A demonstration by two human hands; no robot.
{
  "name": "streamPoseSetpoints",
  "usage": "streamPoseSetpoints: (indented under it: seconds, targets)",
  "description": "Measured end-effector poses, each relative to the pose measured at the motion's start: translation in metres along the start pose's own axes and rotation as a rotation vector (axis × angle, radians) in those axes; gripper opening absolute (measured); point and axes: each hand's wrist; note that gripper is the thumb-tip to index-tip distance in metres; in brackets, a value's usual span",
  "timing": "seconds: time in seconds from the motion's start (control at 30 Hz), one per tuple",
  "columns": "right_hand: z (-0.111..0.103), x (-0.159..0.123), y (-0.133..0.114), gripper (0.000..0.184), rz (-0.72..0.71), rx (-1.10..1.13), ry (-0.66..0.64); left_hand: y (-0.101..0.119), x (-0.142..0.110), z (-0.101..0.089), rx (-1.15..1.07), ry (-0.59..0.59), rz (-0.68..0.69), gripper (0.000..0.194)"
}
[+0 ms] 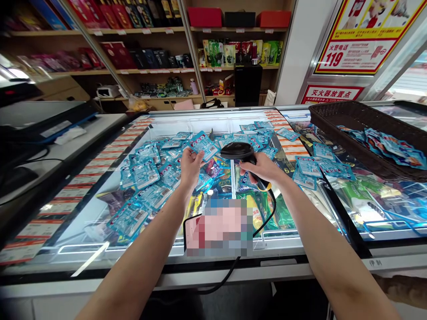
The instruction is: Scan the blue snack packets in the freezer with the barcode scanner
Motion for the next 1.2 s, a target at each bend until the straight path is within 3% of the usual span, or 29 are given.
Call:
streamPoseSetpoints:
  seconds: [0.43,0.63,0.87,1.0,1.2]
  targets:
    - [0.001,0.001,0.002,0.020,-0.029,0.016,0.004,-0.004,0.001,-0.002,0.055,-0.029,0.014,0.033]
    - [-0.001,0.002,0.003,0.027,-0.024,0.027,0.052,-0.005,0.000,-0.002,0.076,-0.020,0.028,0.031]
    - [-0.010,0.004,0.013,0.031,-0.009,0.122,0.184,-0.001,0.002,-0.010,0.249,0.085,0.117,0.027]
    - [-0.016,0.005,0.018,0.031,-0.013,0.214,0.268,0.007,0.007,-0.028,0.486,0.204,0.167,0.025]
    - [-0.020,0.005,0.019,0.028,-0.041,0.291,0.266,0.006,0.014,-0.054,0.741,0.321,0.151,0.037]
Point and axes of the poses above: each hand's wrist, its own x-axis towards the middle knuckle, its own z-axis out of the palm, y = z × x, and after that the axes turned 11 degrees about -y, right-handed
